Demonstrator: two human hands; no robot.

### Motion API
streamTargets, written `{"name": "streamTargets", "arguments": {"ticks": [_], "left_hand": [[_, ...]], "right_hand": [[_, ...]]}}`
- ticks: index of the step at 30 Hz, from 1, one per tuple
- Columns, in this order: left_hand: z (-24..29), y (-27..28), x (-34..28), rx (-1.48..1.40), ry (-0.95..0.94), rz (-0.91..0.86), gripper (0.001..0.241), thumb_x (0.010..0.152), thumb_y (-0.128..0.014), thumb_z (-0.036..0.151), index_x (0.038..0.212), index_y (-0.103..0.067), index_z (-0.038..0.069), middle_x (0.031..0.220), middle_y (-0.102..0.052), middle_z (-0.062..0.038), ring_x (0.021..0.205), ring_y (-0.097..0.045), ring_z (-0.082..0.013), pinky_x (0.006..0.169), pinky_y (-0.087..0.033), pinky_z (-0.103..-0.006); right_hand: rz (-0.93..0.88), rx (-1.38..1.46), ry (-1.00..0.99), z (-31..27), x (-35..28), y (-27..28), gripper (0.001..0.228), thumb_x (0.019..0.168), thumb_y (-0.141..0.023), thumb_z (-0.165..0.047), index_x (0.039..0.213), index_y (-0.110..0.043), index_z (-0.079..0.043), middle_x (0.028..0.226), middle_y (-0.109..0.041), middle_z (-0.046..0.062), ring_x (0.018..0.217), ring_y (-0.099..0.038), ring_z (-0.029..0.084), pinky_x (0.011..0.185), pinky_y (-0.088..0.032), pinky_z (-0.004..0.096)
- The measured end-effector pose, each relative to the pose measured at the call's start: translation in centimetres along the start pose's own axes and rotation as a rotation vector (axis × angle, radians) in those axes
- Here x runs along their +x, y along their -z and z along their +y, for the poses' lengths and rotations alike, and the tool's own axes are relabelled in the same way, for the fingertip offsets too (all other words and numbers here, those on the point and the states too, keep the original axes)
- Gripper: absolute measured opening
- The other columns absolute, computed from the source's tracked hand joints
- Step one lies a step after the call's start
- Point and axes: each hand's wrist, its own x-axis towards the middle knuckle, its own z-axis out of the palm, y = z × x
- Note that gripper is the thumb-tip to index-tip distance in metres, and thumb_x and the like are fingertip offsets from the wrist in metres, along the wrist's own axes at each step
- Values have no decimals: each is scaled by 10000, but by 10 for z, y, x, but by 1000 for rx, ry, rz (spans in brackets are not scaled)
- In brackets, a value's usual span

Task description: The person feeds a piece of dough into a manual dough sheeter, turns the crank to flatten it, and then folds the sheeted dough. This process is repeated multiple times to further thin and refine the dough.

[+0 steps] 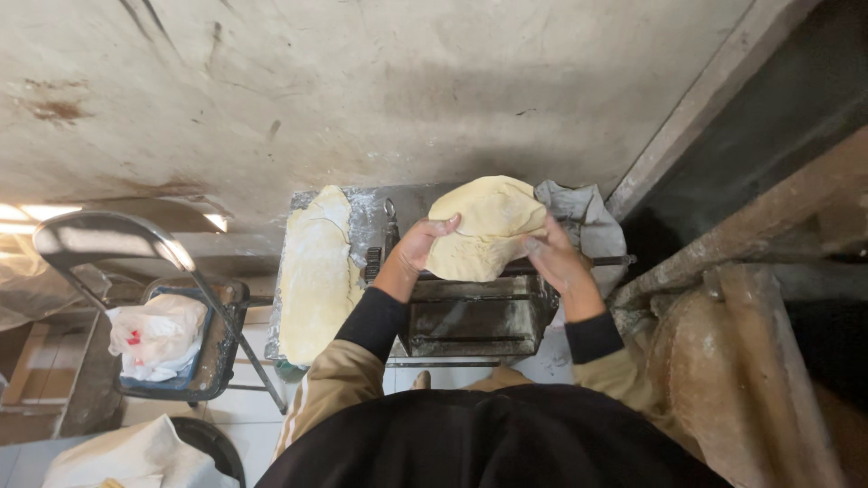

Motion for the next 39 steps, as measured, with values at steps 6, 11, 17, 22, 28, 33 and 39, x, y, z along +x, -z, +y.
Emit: {"name": "streamTargets", "arguments": {"ticks": [6, 11, 17, 22, 28, 33, 39], "left_hand": [[18, 21, -2, 448, -162, 231, 397, 940, -744, 148, 1286, -645, -21, 1184, -731, -105, 1048, -702, -202, 918, -589, -377], [20, 23, -9, 790, -263, 276, 376, 962, -768, 199, 1271, -695, -3, 1125, -748, -94, 1006, -678, -165, 885, -572, -326], [55, -30, -6, 1494, -413, 217, 629, 715, -918, 230, 1260, -664, 46, 1149, -759, -106, 1017, -742, -210, 884, -579, -342], [48, -71, 9, 2113, -198, 260, 642, 610, -950, 271, 1135, -672, 31, 1114, -718, -164, 1030, -682, -360, 832, -552, -462], [32, -64, 21, 2350, -181, 176, 271, 757, -844, 259, 921, -744, 68, 1062, -721, -144, 981, -711, -351, 791, -573, -465], [32, -59, 23, 2248, -60, 117, 220, 814, -773, 156, 1027, -738, 114, 934, -742, -166, 923, -712, -376, 782, -562, -487], [37, -73, 13, 2047, -82, 141, 253, 813, -785, 188, 1064, -770, 162, 939, -759, -166, 907, -713, -366, 792, -553, -474]], "right_hand": [[20, -223, -55, 19, 15, -16, 332, 889, -737, -3, 1214, -695, 50, 1085, -755, 44, 934, -673, 93, 849, -547, 266], [68, -318, 31, 29, 17, -26, 289, 889, -738, -14, 1167, -695, 50, 1042, -761, 46, 899, -668, 81, 799, -553, 261], [119, -339, 187, 61, 27, -17, 294, 918, -741, -19, 1193, -668, 59, 1057, -751, 67, 940, -672, 88, 843, -546, 247], [228, -317, 260, 90, 33, -14, 322, 911, -756, -28, 1198, -645, 67, 1057, -735, 66, 953, -667, 91, 849, -542, 251], [202, -295, 207, 84, 26, -16, 295, 928, -755, -49, 1185, -656, 59, 1040, -742, 60, 930, -676, 92, 828, -550, 256], [196, -503, 190, 69, 14, -14, 296, 918, -780, -70, 1164, -665, 48, 1033, -734, 79, 937, -663, 119, 829, -543, 284], [153, -358, 170, 58, 2, -3, 517, 889, -767, -100, 1340, -528, -19, 1240, -676, 103, 1135, -632, 152, 968, -505, 304]]}}
